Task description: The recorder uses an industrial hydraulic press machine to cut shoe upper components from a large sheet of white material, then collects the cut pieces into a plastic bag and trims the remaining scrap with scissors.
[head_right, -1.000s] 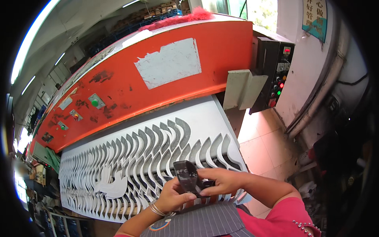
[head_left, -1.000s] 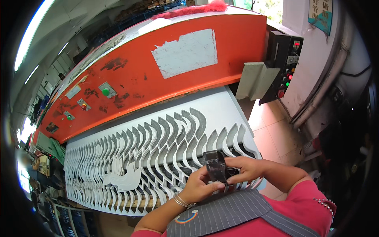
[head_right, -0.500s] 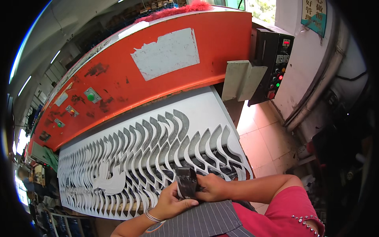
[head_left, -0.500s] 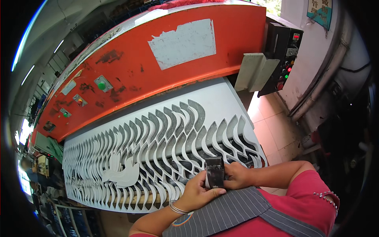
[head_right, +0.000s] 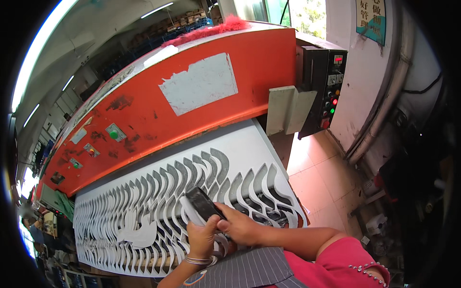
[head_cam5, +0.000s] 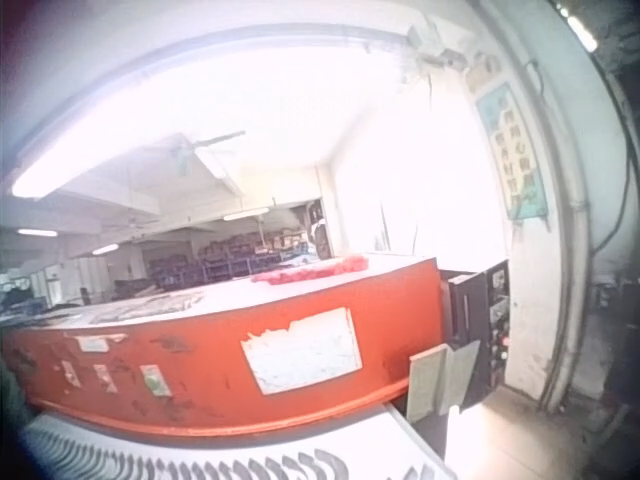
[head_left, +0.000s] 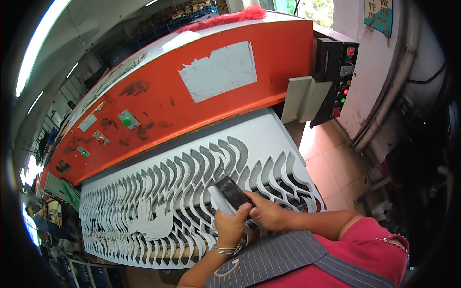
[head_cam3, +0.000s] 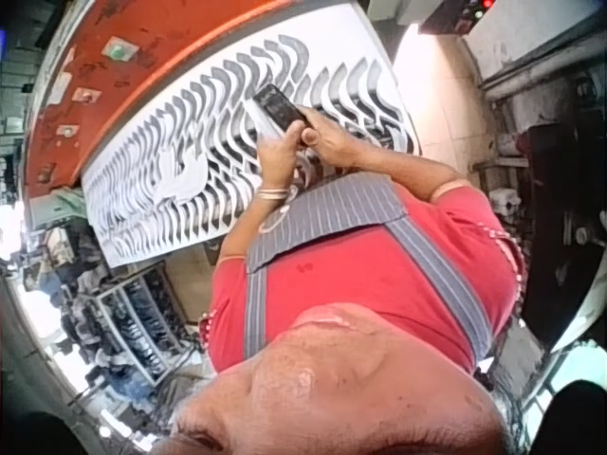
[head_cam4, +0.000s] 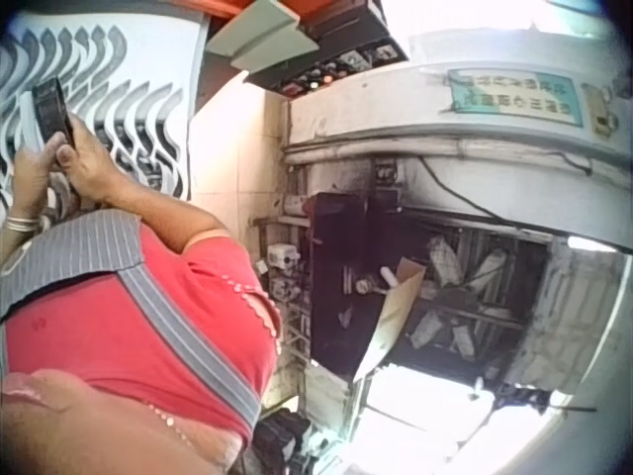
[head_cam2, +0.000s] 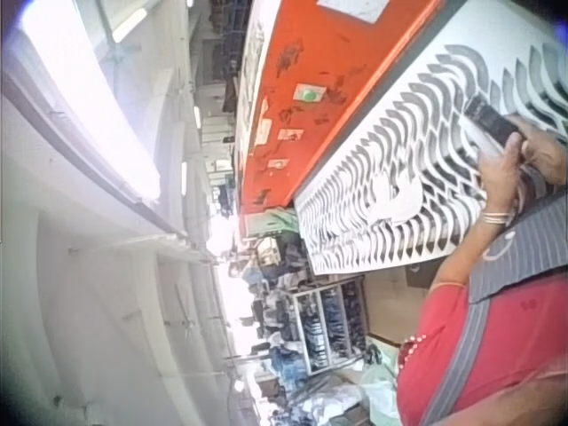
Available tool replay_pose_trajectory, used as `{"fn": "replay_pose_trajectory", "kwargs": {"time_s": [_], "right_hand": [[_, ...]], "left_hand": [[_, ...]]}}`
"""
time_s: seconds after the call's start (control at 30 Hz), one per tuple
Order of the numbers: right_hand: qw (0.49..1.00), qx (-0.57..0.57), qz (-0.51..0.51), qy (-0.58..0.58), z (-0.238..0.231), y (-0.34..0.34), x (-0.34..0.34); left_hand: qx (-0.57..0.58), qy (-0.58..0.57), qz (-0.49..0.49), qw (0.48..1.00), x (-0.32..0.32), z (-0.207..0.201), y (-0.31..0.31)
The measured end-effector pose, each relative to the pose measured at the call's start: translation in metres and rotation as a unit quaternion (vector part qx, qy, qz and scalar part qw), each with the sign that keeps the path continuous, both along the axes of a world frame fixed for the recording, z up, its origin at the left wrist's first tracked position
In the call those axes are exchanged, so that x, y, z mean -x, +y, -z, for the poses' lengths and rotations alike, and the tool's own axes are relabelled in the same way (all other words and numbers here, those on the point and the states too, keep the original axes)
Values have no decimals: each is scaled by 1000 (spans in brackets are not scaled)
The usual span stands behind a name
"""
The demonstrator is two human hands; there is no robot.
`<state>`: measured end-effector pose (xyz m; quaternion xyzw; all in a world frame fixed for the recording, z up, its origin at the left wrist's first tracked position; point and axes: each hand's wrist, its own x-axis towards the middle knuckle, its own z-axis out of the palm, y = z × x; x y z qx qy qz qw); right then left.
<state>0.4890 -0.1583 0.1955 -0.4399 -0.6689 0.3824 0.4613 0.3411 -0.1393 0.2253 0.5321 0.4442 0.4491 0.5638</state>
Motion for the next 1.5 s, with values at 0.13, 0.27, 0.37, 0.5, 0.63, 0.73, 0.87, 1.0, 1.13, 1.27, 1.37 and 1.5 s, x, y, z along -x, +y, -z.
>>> {"fn": "replay_pose_trajectory", "kwargs": {"time_s": [0.13,0.27,0.37,0.5,0.63,0.73,0.87,1.0,1.13,1.27,1.37,1.5], "right_hand": [[995,42,67,65,-12,-11,16],[985,37,85,148,2,-1,9],[961,80,54,258,-10,11,6],[850,168,209,454,-17,50,-54],[970,67,207,111,-7,93,-140],[978,42,59,-197,-10,111,-152],[896,-167,-100,-399,10,173,-150],[854,-254,-118,-439,28,214,-135],[830,-244,-137,-482,33,232,-126],[847,-171,-117,-489,34,228,-126],[908,-55,-21,-416,55,222,-129],[935,-7,8,-354,78,228,-139]], "left_hand": [[-32,26,8,999,16,25,-5],[-116,147,-4,982,14,7,-6],[-107,104,-32,988,17,0,-3],[-243,98,-217,940,71,13,17],[-296,335,-361,818,188,14,55],[-209,596,-211,746,237,35,79],[-347,558,-114,745,183,27,108],[-323,463,27,825,86,25,143],[-344,415,130,832,5,59,163],[-257,467,129,836,-41,96,177],[-265,478,102,831,-56,107,186],[-277,442,90,848,-64,114,194]]}}
